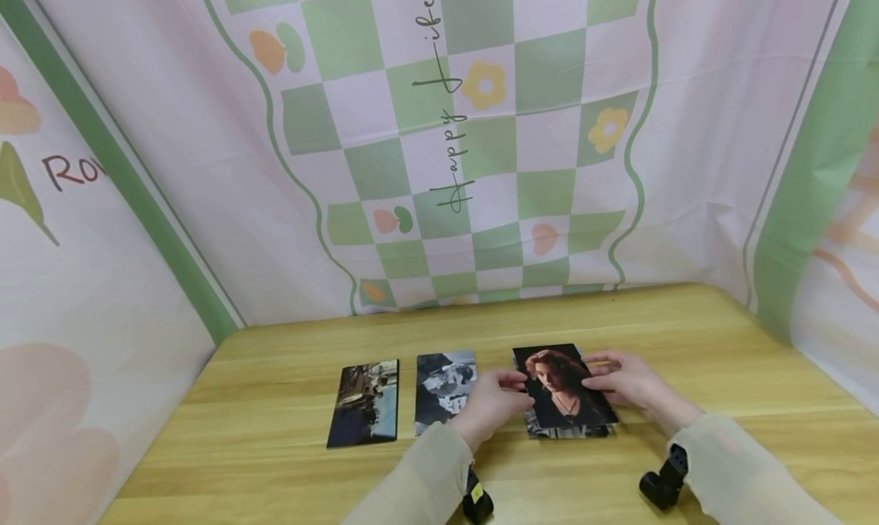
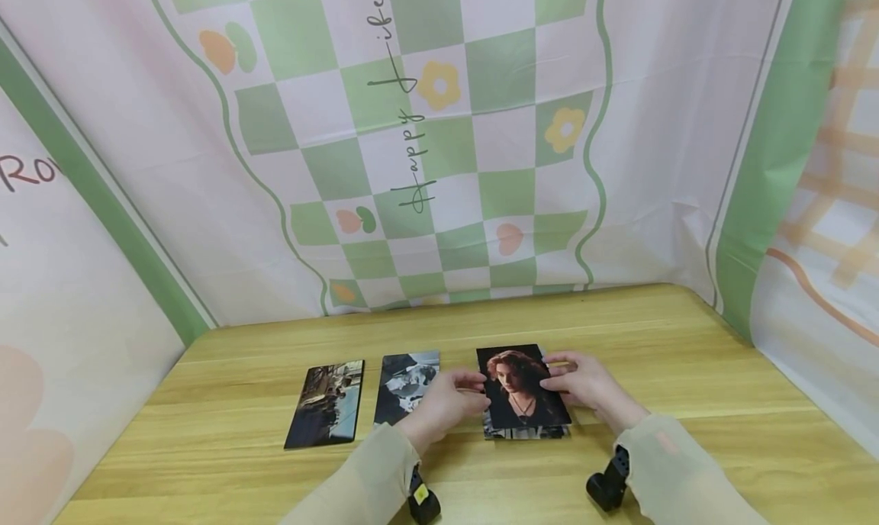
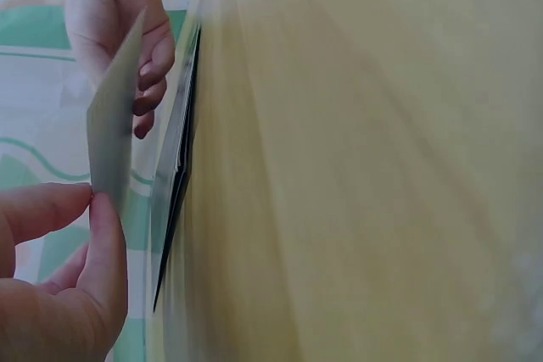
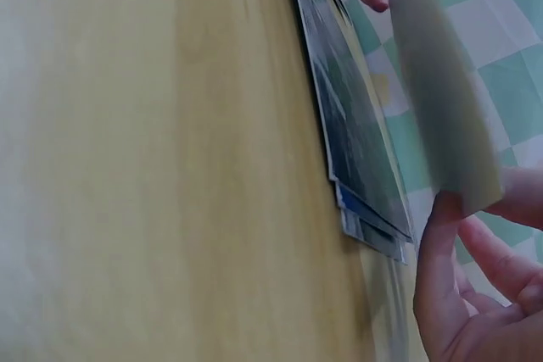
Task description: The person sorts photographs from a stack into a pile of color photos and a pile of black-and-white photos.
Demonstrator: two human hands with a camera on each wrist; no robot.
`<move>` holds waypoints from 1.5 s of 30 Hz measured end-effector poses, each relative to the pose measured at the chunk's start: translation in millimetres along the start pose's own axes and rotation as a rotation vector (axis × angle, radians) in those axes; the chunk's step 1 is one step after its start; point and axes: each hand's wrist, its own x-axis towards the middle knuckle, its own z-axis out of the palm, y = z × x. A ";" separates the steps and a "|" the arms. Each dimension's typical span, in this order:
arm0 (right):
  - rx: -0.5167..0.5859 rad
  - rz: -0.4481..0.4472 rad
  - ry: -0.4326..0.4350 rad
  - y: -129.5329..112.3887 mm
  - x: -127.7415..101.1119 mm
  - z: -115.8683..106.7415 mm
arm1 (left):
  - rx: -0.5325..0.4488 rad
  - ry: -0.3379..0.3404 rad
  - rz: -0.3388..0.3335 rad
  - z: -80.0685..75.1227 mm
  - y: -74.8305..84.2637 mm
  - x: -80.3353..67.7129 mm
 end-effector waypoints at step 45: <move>0.005 0.002 -0.088 -32.6 -3.8 60.4 | 0.061 -0.040 -0.042 -67.4 -2.4 -21.5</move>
